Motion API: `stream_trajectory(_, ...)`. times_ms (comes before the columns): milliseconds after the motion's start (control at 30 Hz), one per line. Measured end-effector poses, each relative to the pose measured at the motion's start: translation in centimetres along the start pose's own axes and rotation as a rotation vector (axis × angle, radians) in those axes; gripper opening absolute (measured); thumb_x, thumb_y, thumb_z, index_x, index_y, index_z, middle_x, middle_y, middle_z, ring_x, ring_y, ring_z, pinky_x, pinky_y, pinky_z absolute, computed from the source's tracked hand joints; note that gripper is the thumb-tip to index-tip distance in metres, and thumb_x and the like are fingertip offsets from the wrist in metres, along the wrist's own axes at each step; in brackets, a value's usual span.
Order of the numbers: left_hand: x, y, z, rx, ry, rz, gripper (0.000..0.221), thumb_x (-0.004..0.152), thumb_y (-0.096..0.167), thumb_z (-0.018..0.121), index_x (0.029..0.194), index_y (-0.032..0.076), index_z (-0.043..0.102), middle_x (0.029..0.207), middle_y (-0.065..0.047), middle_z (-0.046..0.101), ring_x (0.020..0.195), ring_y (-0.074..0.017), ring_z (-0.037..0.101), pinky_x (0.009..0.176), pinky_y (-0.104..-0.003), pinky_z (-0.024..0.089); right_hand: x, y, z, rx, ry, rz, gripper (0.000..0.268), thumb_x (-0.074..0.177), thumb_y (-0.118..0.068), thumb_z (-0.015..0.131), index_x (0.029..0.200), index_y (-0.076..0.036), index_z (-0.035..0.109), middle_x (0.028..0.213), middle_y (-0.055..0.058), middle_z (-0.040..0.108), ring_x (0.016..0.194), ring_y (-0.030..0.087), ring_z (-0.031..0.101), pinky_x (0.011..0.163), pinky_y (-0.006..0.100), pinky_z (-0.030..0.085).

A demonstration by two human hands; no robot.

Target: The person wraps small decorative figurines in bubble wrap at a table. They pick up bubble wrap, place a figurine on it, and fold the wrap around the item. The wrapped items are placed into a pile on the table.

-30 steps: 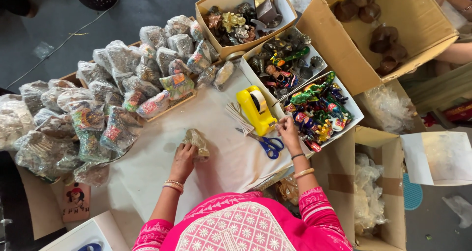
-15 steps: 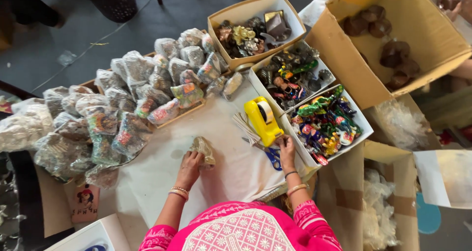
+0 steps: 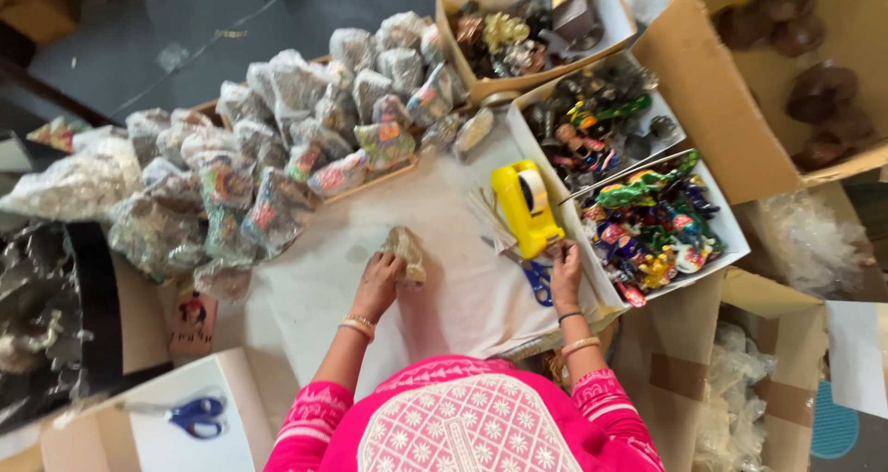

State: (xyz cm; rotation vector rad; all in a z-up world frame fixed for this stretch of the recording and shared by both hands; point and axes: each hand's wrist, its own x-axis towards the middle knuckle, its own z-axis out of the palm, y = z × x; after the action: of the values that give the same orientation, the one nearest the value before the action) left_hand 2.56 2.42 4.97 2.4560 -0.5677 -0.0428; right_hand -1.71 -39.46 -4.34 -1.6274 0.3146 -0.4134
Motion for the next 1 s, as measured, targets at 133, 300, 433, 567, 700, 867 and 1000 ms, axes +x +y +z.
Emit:
stream_trajectory(133,-0.1,0.6,-0.4,0.001,0.006,-0.022,0.031,0.075,-0.012,0.06,0.1,0.006,0.063,0.104,-0.013,0.063,0.102,-0.0368,0.057,0.092,-0.045,0.05,-0.3,-0.1,0.0,0.011,-0.021,0.0,0.023,0.11,-0.023,0.057,0.116,-0.002,0.05,0.105,0.004,0.061,0.094,0.01,0.062,0.09,0.027,0.053)
stream_trajectory(300,0.1,1.0,-0.6,0.026,0.009,-0.005,0.036,0.074,-0.012,0.059,0.104,0.006,0.064,0.105,-0.012,0.063,0.101,-0.0358,0.056,0.093,-0.044,0.05,-0.3,-2.3,0.8,-0.05,-0.011,-0.005,0.021,0.11,-0.021,0.056,0.113,-0.001,0.048,0.101,0.005,0.062,0.091,0.013,0.065,0.087,0.028,0.055)
stream_trajectory(433,0.0,1.5,-1.0,0.01,0.012,-0.03,0.035,0.075,-0.012,0.059,0.104,0.006,0.064,0.106,-0.012,0.063,0.102,-0.0358,0.056,0.093,-0.045,0.05,-1.5,-1.7,0.6,-0.105,0.012,-0.011,0.018,0.11,-0.018,0.056,0.111,-0.002,0.048,0.098,0.006,0.063,0.089,0.014,0.065,0.085,0.029,0.056)
stream_trajectory(567,0.5,1.6,-1.1,0.002,0.038,-0.039,0.034,0.074,-0.012,0.057,0.101,0.006,0.065,0.106,-0.012,0.063,0.101,-0.036,0.056,0.092,-0.045,0.05,-4.0,-2.9,0.7,-0.456,0.024,-0.095,0.011,0.101,-0.005,0.062,0.108,-0.001,0.055,0.097,0.014,0.061,0.089,0.028,0.06,0.083,0.039,0.05)
stream_trajectory(700,0.1,1.0,-0.5,0.001,0.042,-0.04,0.032,0.076,-0.012,0.057,0.101,0.007,0.065,0.105,-0.012,0.063,0.101,-0.0361,0.056,0.092,-0.044,0.05,-4.8,-6.3,1.6,-0.588,0.038,-0.23,0.008,0.098,-0.001,0.068,0.101,-0.002,0.06,0.096,0.013,0.061,0.095,0.031,0.058,0.088,0.041,0.048)
stream_trajectory(867,0.2,1.1,-0.6,-0.007,0.039,-0.037,0.034,0.075,-0.012,0.057,0.103,0.006,0.064,0.106,-0.012,0.063,0.101,-0.0363,0.056,0.092,-0.045,0.05,-3.1,-9.3,7.7,-0.412,-0.132,-0.273,0.013,0.091,-0.003,0.071,0.099,-0.002,0.06,0.098,0.011,0.06,0.095,0.025,0.059,0.084,0.036,0.05)
stream_trajectory(1000,0.4,1.3,-0.9,-0.01,0.03,-0.033,0.036,0.075,-0.012,0.057,0.105,0.006,0.062,0.104,-0.012,0.064,0.102,-0.0359,0.056,0.092,-0.044,0.05,-2.5,-6.3,14.9,-0.101,-0.51,0.055,0.011,0.1,-0.007,0.067,0.101,-0.003,0.057,0.087,0.008,0.058,0.08,0.015,0.054,0.074,0.031,0.051)
